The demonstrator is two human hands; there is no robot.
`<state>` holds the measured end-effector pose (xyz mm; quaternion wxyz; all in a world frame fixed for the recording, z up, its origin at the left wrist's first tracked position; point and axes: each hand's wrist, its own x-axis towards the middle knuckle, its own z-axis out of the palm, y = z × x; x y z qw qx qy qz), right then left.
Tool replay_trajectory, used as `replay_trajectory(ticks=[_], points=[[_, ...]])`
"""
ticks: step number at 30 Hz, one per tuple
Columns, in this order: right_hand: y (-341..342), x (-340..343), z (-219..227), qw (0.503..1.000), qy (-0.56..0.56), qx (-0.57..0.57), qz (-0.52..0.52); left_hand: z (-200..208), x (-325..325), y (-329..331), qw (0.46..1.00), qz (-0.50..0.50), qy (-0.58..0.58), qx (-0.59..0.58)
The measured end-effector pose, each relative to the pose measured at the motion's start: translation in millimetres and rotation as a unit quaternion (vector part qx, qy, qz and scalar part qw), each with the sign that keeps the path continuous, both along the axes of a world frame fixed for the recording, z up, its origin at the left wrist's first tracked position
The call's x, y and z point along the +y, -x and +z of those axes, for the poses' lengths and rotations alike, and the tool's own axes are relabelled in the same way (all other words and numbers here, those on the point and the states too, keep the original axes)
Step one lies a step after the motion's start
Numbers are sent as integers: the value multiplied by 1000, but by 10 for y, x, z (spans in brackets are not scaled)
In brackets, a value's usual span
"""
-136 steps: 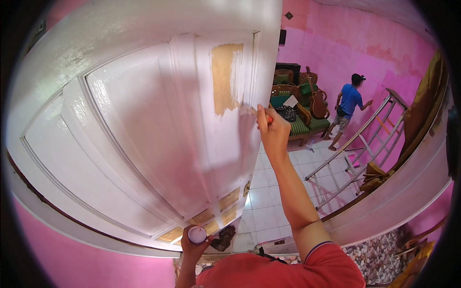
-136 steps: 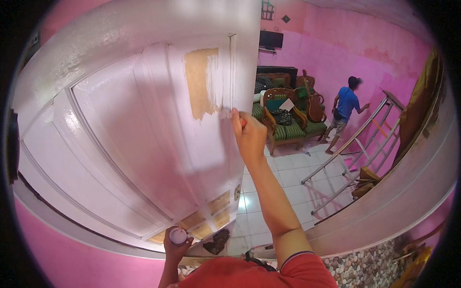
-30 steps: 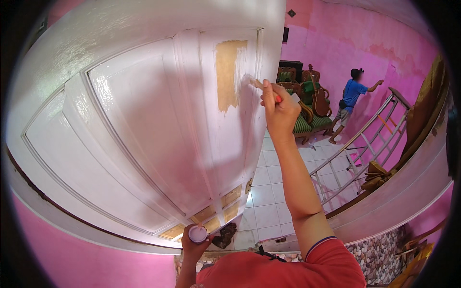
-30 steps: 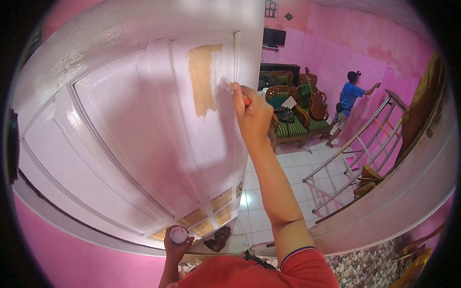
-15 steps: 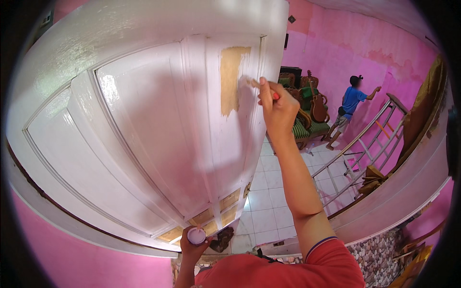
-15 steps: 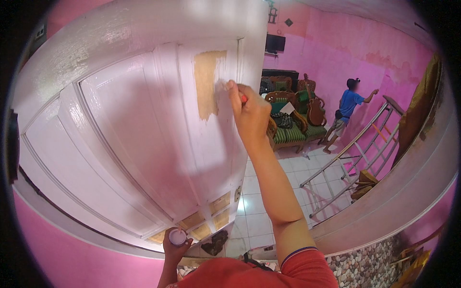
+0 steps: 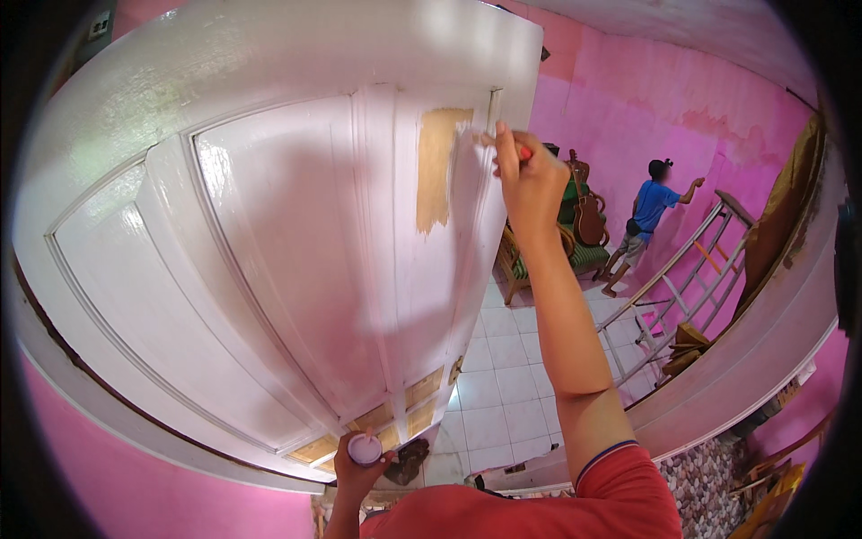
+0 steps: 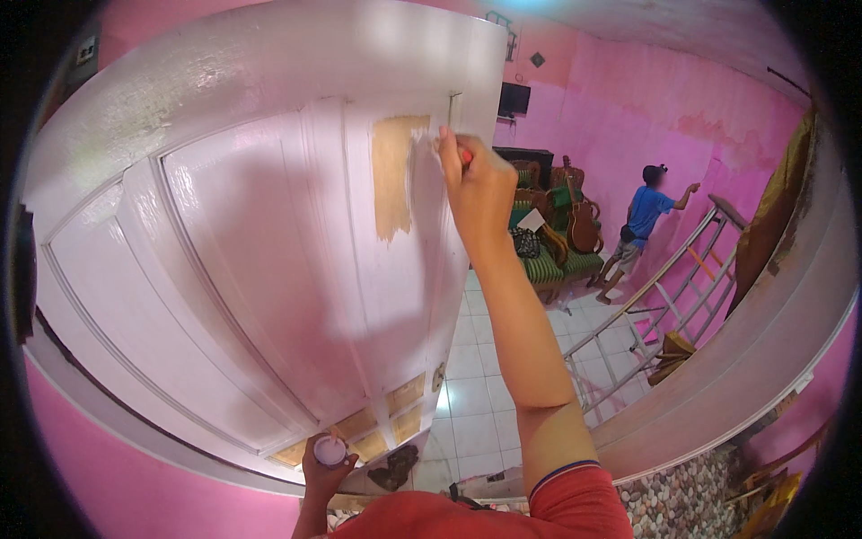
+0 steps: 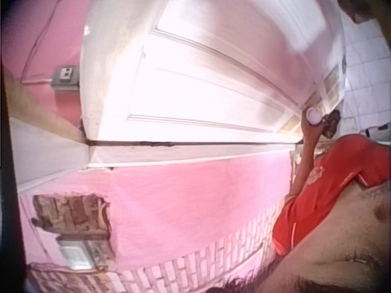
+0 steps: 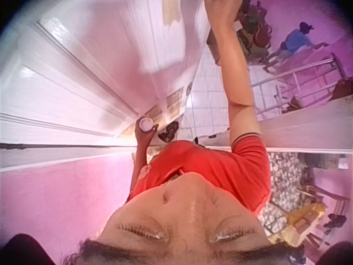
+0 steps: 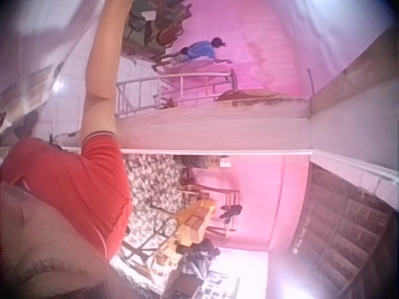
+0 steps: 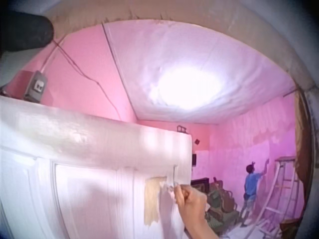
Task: The person paints the wooden frame of a white door using a paintbrush and white paint from a small container, applying the paint in vertical strokes.
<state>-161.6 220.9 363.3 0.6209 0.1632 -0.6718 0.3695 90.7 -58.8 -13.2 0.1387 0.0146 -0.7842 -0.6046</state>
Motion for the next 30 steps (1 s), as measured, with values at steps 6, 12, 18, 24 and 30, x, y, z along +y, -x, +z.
replay_trajectory(ticks=[6,12,18,24,30], points=[[-141,14,324,998,46,7,36,-37,-3,2,1000,-4,-8,14],[-135,47,202,999,26,-38,21,23,-1,33,999,-8,-38,5],[-146,-16,426,1000,14,6,21,-68,-30,83,998,-16,-55,-2],[-14,116,260,1000,8,2,-28,-7,39,107,998,-35,-41,17],[-114,50,422,1000,21,11,-7,-79,-31,123,998,-42,-34,36]])
